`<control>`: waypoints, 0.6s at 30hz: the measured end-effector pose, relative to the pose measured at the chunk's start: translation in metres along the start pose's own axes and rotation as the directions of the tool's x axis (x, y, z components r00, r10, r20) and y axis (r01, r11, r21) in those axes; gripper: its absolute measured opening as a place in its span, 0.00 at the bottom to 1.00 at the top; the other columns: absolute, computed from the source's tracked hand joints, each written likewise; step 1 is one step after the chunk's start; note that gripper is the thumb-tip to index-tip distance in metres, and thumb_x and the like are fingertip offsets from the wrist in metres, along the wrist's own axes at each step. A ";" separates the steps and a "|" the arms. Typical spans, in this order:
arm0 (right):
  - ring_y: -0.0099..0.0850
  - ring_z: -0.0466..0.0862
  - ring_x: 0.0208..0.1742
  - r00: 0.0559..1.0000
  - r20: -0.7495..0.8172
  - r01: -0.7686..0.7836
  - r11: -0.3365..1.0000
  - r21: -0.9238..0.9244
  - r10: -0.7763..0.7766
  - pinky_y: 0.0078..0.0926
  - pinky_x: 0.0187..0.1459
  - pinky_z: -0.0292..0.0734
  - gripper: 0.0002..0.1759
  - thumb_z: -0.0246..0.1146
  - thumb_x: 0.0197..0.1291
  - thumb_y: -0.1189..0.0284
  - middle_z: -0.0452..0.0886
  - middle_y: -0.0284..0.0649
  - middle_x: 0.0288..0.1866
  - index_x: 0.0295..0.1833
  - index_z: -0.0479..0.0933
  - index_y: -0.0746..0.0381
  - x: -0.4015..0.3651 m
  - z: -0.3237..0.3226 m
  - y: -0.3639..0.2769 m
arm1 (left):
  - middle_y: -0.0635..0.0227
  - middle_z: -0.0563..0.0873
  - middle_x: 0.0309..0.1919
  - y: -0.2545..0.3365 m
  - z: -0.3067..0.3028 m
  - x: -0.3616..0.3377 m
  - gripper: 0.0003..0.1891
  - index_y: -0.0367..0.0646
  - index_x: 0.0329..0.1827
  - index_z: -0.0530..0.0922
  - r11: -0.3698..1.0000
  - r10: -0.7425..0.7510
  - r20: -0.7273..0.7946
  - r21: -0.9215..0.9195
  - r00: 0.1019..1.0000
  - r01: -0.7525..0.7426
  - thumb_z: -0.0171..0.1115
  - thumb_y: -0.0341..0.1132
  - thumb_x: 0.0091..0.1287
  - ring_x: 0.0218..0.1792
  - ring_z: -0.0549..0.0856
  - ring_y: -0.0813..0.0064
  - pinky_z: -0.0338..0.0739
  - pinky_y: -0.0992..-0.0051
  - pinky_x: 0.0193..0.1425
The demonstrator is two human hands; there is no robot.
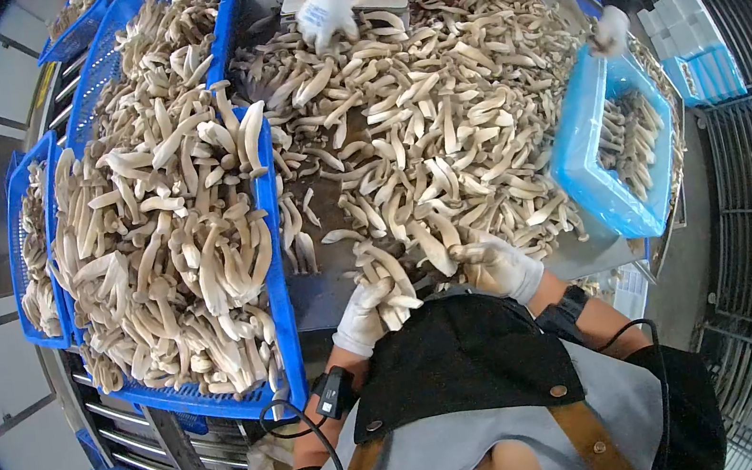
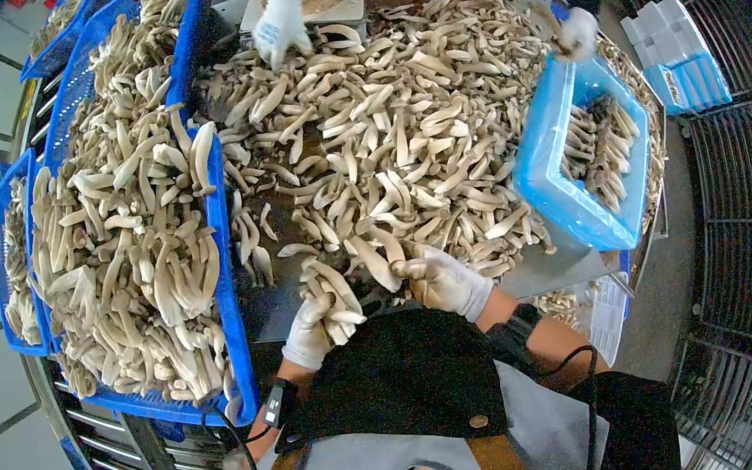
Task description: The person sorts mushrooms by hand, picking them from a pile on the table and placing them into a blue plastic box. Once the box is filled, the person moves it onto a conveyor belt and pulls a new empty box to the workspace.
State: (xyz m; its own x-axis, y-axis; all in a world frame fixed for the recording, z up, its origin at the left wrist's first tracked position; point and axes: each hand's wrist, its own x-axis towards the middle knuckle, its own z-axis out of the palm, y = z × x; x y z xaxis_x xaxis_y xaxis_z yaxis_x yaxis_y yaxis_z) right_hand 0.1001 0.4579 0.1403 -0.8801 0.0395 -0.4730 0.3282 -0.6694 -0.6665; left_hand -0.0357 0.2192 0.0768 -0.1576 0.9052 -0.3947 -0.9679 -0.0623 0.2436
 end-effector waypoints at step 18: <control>0.24 0.76 0.44 0.954 -0.296 -0.160 0.909 -0.386 0.042 0.21 0.46 0.74 0.29 0.61 0.63 0.79 0.79 0.41 0.54 0.68 0.62 0.71 0.010 0.039 -0.027 | 0.61 0.87 0.34 0.004 0.046 0.019 0.10 0.42 0.37 0.82 0.989 0.131 -0.164 0.095 0.978 -0.116 0.63 0.40 0.70 0.31 0.87 0.73 0.80 0.79 0.29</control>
State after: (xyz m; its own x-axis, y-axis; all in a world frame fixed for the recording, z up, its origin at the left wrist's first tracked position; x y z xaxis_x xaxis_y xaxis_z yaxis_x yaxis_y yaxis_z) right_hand 0.0689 0.4476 0.1760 -0.7244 0.2291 -0.6502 0.5713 -0.3285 -0.7522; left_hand -0.0341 0.2556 0.1109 -0.3125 0.8082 -0.4992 -0.9200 -0.1267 0.3708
